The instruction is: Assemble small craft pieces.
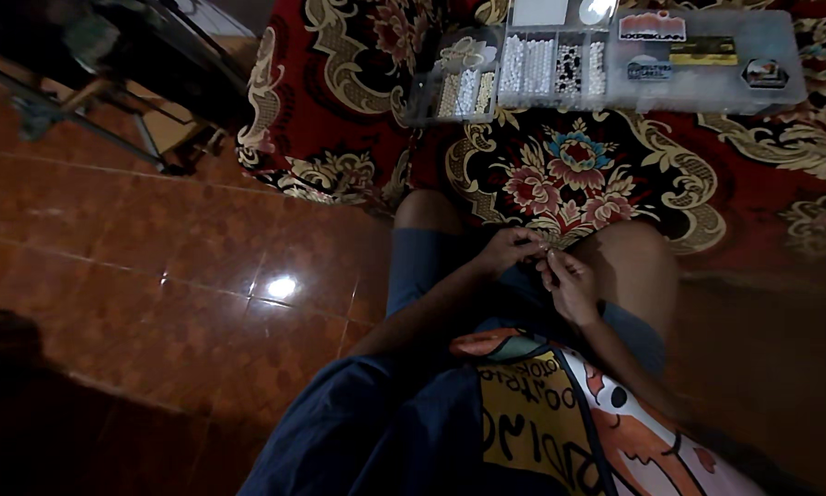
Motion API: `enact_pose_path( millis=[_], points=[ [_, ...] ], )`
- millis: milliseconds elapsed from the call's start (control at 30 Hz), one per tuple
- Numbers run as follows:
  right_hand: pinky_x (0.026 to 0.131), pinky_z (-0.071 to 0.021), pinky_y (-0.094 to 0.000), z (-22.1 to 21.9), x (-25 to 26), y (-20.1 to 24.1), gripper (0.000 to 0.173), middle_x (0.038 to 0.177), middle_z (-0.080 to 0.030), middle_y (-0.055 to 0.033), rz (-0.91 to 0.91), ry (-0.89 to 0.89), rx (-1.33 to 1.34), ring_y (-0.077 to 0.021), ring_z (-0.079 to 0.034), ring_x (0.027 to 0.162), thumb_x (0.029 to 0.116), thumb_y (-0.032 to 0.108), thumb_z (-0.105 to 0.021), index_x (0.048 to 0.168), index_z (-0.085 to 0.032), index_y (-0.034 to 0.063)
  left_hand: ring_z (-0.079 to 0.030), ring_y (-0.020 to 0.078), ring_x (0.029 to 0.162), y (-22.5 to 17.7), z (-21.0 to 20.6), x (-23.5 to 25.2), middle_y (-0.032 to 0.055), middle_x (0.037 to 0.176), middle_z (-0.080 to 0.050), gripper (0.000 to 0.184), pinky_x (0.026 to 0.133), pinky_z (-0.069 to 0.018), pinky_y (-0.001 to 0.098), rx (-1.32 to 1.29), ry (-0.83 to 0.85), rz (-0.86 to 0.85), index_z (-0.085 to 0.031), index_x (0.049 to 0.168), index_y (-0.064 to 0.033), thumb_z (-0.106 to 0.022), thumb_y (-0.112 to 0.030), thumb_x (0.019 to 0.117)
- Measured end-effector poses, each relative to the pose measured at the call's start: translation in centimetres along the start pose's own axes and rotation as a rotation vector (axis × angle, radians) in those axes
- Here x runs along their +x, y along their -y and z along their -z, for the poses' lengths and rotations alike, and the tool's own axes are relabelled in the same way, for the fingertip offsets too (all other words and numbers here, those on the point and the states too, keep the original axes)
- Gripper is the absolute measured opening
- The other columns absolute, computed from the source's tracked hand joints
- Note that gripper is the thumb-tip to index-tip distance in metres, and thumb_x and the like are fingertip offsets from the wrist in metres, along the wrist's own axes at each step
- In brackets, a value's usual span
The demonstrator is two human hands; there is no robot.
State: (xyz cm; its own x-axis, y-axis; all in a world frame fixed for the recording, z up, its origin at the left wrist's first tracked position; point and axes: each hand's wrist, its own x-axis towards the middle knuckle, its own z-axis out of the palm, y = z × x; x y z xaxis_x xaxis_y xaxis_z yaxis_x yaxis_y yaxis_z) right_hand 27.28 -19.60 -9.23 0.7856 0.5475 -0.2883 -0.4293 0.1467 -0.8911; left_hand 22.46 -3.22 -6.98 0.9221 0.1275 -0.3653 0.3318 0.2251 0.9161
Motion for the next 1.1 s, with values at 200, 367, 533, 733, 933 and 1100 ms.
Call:
enact_pose_path(
  millis=[200,367,533,733,933,1100],
  points=[
    [0.054,-0.0515,-0.0170,0.20,0.06,0.00,0.034,0.080,-0.073,-0.0014,-0.008,0.066,0.073,-0.0022,-0.060,0.057,0.1083,0.006,-0.038,0.101,-0.071,-0.0015,-0.064,0.0069,0.083,-0.29,-0.06,-0.13,0.0043,0.094,-0.069,0.017,0.078,-0.0543,0.0260,0.001,-0.015,0.027,-0.065,0.109,0.0035,-0.058,-0.011,0.1031],
    [0.055,-0.0520,-0.0169,0.24,0.06,0.02,0.037,0.080,-0.074,-0.0027,-0.015,0.072,0.114,-0.0026,-0.061,0.057,0.1095,0.007,-0.035,0.102,-0.070,-0.0021,-0.065,0.0068,0.083,-0.19,0.06,-0.08,0.0036,0.093,-0.070,0.018,0.078,-0.0548,0.0259,-0.013,0.002,0.014,-0.066,0.107,0.0029,-0.056,-0.012,0.1043],
    [0.055,-0.0527,-0.0178,0.18,-0.01,0.10,0.030,0.079,-0.073,-0.0030,-0.009,0.076,0.141,-0.0033,-0.062,0.058,0.1053,0.003,-0.042,0.099,-0.072,-0.0011,-0.064,0.0068,0.084,-0.45,-0.09,-0.24,0.0037,0.095,-0.068,0.016,0.078,-0.0544,0.0255,-0.016,-0.017,0.036,-0.067,0.109,0.0027,-0.060,-0.010,0.1021],
    [0.055,-0.0530,-0.0182,0.10,-0.04,-0.01,0.022,0.080,-0.073,-0.0025,0.013,0.064,0.067,-0.0037,-0.061,0.057,0.1011,-0.002,-0.051,0.103,-0.072,-0.0026,-0.064,0.0062,0.083,-0.30,0.03,-0.21,0.0025,0.094,-0.068,0.013,0.078,-0.0548,0.0254,-0.045,0.001,0.022,-0.067,0.108,0.0017,-0.063,-0.008,0.0994],
    [0.055,-0.0526,-0.0178,-0.10,-0.05,0.21,0.023,0.082,-0.074,-0.0028,0.000,0.049,-0.010,-0.0031,-0.061,0.057,0.1025,-0.001,-0.050,0.098,-0.072,-0.0027,-0.064,0.0067,0.085,0.13,0.14,-0.05,0.0026,0.096,-0.068,0.012,0.080,-0.0556,0.0265,-0.032,0.020,0.002,-0.067,0.107,0.0005,-0.066,-0.008,0.0983],
    [0.055,-0.0527,-0.0175,-0.04,-0.03,0.12,0.023,0.084,-0.075,-0.0028,0.005,0.062,0.000,-0.0023,-0.060,0.056,0.1028,0.000,-0.051,0.098,-0.073,-0.0021,-0.064,0.0058,0.084,-0.40,-0.05,-0.28,0.0020,0.094,-0.067,0.010,0.079,-0.0554,0.0257,-0.019,0.004,0.014,-0.067,0.104,0.0013,-0.065,-0.006,0.0978]
  ],
)
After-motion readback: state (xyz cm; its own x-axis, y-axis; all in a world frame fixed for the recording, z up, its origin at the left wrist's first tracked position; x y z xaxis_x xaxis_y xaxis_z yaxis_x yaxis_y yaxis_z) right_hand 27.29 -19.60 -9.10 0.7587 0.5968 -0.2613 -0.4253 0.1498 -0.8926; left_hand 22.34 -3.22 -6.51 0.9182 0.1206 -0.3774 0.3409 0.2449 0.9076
